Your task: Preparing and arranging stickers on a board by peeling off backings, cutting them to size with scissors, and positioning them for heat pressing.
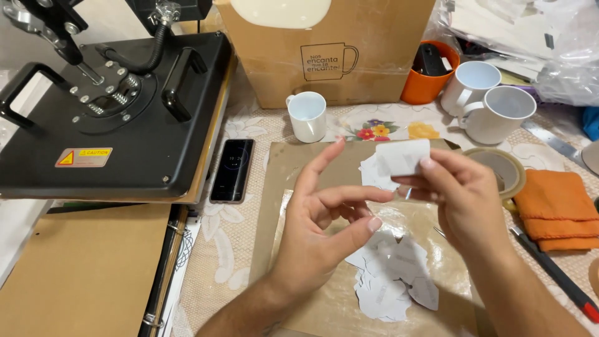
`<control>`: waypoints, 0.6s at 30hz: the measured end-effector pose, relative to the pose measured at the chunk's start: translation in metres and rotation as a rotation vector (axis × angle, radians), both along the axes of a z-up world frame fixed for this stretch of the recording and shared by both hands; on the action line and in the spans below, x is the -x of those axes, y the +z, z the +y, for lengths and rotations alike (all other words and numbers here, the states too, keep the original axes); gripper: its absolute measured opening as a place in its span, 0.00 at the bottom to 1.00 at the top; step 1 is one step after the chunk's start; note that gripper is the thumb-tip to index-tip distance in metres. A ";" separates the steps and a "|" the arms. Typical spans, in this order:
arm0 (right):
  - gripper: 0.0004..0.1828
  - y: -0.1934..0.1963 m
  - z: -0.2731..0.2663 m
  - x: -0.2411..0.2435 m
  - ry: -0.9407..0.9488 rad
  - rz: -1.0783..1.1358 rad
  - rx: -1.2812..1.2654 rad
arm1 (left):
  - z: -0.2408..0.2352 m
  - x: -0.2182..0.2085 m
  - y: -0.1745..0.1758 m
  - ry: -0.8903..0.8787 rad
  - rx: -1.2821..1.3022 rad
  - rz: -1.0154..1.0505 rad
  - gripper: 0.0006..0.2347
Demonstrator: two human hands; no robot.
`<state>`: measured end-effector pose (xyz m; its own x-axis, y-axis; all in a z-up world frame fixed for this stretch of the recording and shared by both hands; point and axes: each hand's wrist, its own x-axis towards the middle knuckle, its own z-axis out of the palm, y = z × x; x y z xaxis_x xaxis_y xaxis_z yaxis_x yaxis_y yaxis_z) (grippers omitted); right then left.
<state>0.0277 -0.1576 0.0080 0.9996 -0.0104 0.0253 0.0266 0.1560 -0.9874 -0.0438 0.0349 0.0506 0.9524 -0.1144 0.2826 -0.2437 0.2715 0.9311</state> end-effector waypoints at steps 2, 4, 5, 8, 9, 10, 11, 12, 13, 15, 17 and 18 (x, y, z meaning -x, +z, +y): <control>0.16 0.004 0.005 0.020 -0.014 -0.060 0.018 | -0.003 0.001 -0.003 -0.014 0.001 -0.023 0.37; 0.15 0.008 0.009 0.035 -0.030 -0.119 0.033 | -0.004 0.001 -0.005 -0.029 -0.001 -0.045 0.37; 0.15 0.010 0.011 0.040 -0.034 -0.120 0.013 | -0.005 0.001 -0.007 -0.017 -0.007 -0.068 0.37; 0.16 0.013 0.012 0.049 -0.046 -0.120 0.005 | -0.006 0.001 -0.007 0.007 -0.023 -0.097 0.36; 0.16 0.013 0.012 0.052 -0.056 -0.115 0.018 | -0.006 0.001 -0.007 0.018 -0.029 -0.098 0.36; 0.16 0.014 0.011 0.052 -0.059 -0.113 0.017 | -0.007 0.001 -0.007 0.015 -0.030 -0.096 0.36; 0.16 0.014 0.011 0.053 -0.061 -0.120 0.019 | -0.007 0.001 -0.007 0.021 -0.039 -0.102 0.36; 0.16 0.015 0.011 0.054 -0.062 -0.128 0.021 | -0.007 0.001 -0.007 0.028 -0.047 -0.109 0.36; 0.16 0.015 0.011 0.054 -0.063 -0.127 0.021 | -0.007 0.001 -0.008 0.027 -0.047 -0.108 0.36; 0.15 0.017 0.012 0.056 -0.051 -0.135 0.023 | -0.007 0.000 -0.010 0.037 -0.045 -0.118 0.36; 0.15 0.013 0.010 0.054 -0.049 -0.143 -0.011 | -0.007 0.000 -0.009 0.034 -0.056 -0.110 0.36; 0.15 0.011 0.009 0.054 -0.048 -0.152 -0.044 | -0.007 0.000 -0.008 0.030 -0.068 -0.103 0.36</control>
